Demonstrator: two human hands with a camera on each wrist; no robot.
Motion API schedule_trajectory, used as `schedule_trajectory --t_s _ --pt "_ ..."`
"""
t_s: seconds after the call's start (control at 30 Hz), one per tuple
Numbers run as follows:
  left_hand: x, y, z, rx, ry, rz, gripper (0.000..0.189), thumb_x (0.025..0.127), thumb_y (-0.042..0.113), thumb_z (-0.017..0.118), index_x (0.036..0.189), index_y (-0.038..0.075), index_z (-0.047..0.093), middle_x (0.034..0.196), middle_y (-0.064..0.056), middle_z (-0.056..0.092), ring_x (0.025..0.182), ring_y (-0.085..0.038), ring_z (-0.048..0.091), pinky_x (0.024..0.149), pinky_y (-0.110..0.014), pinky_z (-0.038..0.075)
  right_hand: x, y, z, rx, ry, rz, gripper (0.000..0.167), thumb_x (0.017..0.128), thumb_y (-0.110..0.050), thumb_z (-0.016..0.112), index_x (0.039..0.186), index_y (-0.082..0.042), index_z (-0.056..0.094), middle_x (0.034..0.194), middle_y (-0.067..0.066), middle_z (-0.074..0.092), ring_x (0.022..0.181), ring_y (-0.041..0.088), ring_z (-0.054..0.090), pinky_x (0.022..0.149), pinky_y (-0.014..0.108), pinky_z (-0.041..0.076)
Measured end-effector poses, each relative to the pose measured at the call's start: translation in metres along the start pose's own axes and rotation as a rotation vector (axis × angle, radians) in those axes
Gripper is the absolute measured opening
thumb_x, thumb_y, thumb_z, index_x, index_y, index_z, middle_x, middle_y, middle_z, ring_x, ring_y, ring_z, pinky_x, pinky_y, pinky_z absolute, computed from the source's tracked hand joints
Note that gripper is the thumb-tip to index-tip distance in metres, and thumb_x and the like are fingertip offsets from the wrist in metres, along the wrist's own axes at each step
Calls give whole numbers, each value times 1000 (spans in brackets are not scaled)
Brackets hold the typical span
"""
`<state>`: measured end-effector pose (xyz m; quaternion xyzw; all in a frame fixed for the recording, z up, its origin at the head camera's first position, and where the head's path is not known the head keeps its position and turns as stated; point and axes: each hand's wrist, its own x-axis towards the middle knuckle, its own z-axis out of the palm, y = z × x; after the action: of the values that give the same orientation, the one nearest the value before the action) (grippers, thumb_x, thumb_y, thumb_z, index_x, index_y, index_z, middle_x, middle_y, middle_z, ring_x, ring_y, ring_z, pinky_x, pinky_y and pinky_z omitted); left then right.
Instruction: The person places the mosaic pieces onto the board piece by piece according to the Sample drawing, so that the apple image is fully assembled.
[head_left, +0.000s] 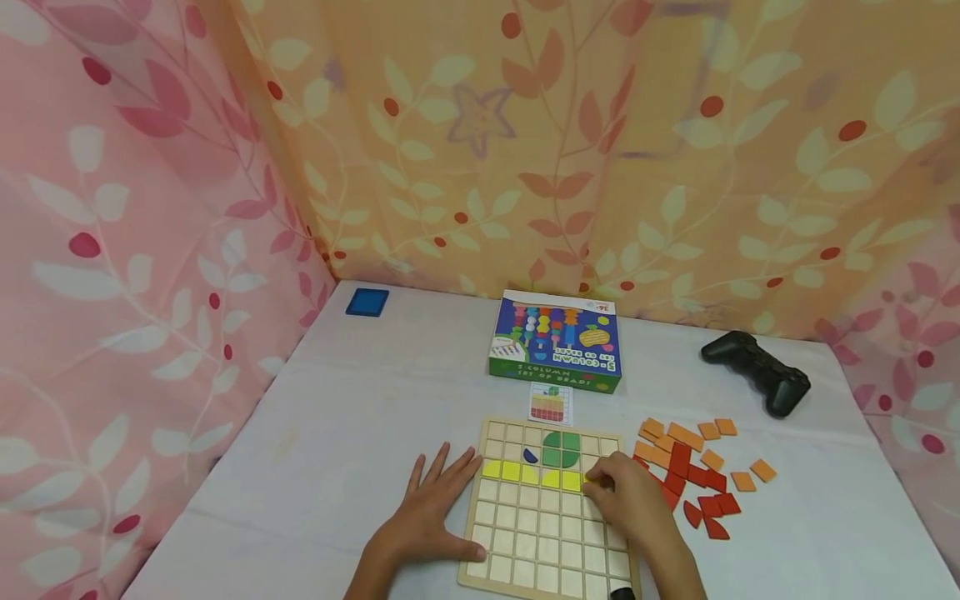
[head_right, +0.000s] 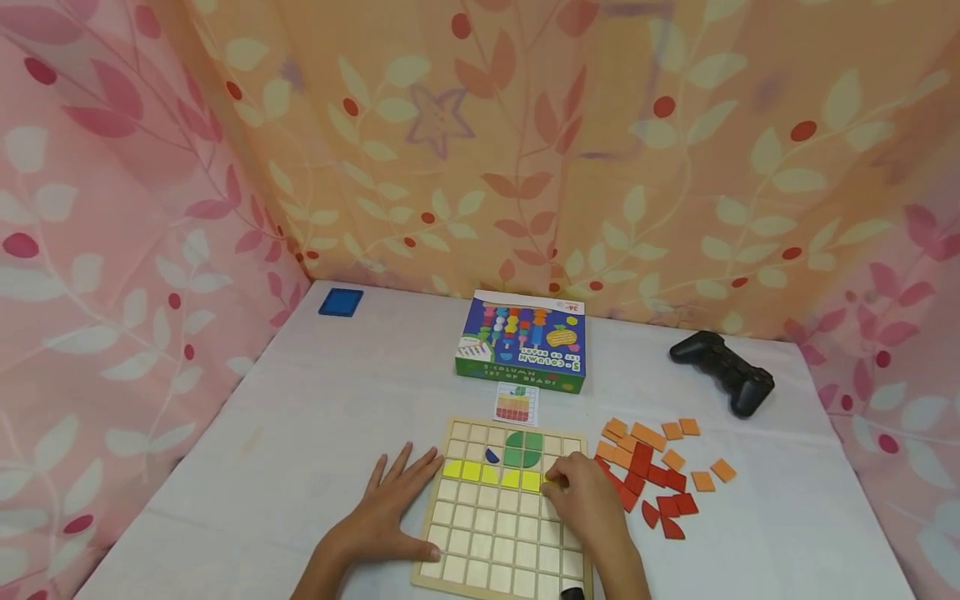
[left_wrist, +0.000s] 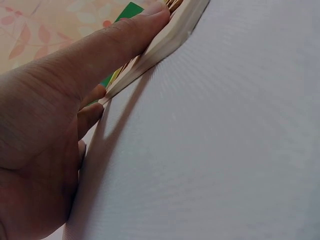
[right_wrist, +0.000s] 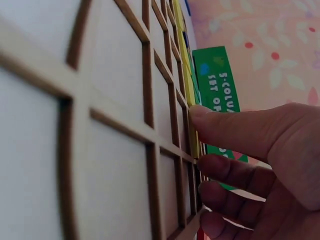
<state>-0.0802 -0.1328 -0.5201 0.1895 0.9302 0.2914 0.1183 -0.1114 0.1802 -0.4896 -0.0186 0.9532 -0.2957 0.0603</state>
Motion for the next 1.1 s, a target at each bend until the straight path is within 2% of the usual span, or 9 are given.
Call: schedule_trajectory --t_s 0.23,0.4,0.47,0.57,0.63,0.73,0.83,0.97,1.1 --pt "-2 2 1 -14 -7 -12 122 62 79 76 160 24 29 165 2 22 153 -32 -1 114 -63 -9 -6 4 -4 -45 -35 -60 11 80 -15 85 89 -16 79 77 -8 58 71 12 48 66 30 48" --pt "-1 2 1 -9 7 2 121 62 79 76 160 26 28 165 3 22 153 -32 -1 115 -63 -8 -5 12 -19 -101 -78 -147 14 79 -14 86 79 -24 76 75 -14 55 71 10 48 67 29 49" --pt "-1 2 0 -10 12 8 121 62 79 76 160 25 29 165 3 22 153 -32 -1 115 -63 -8 -2 19 -28 -109 -84 -164 13 80 -14 85 80 -24 76 76 -14 56 71 9 49 67 29 49" --pt "-1 3 0 -17 14 15 120 63 78 76 160 24 29 165 2 23 153 -33 0 115 -63 -7 5 35 -45 -120 -54 -152 8 84 -13 81 88 -19 78 83 -8 61 75 13 52 70 34 51" --pt "-1 4 -1 -20 11 12 120 63 78 77 160 24 29 165 2 23 153 -33 0 115 -63 -7 10 46 -58 -147 -12 -135 9 86 -14 79 95 -13 77 88 -1 63 76 18 53 70 40 52" --pt "0 3 -1 -21 10 11 121 63 77 77 160 23 29 165 1 23 153 -34 0 114 -64 -8 20 59 -76 -180 39 -108 24 88 -16 77 109 -3 74 100 14 66 84 30 59 76 53 54" --pt "0 2 -1 -14 12 2 122 62 78 77 160 24 29 165 2 22 153 -34 -1 114 -64 -8 33 68 -85 -186 37 -81 38 89 -21 76 118 3 69 109 24 63 92 38 60 82 61 53" --pt "0 0 -1 -4 3 -9 123 61 80 76 160 25 28 166 4 21 153 -31 -2 115 -62 -9 48 74 -82 -185 -14 -74 45 90 -23 76 122 6 66 112 26 61 90 34 59 84 59 53" --pt "0 -1 -1 -12 -3 0 123 61 81 75 160 26 28 166 4 21 153 -31 -2 115 -62 -9 57 76 -77 -207 -40 -77 42 87 -23 78 117 5 69 104 21 62 84 28 56 81 54 54"
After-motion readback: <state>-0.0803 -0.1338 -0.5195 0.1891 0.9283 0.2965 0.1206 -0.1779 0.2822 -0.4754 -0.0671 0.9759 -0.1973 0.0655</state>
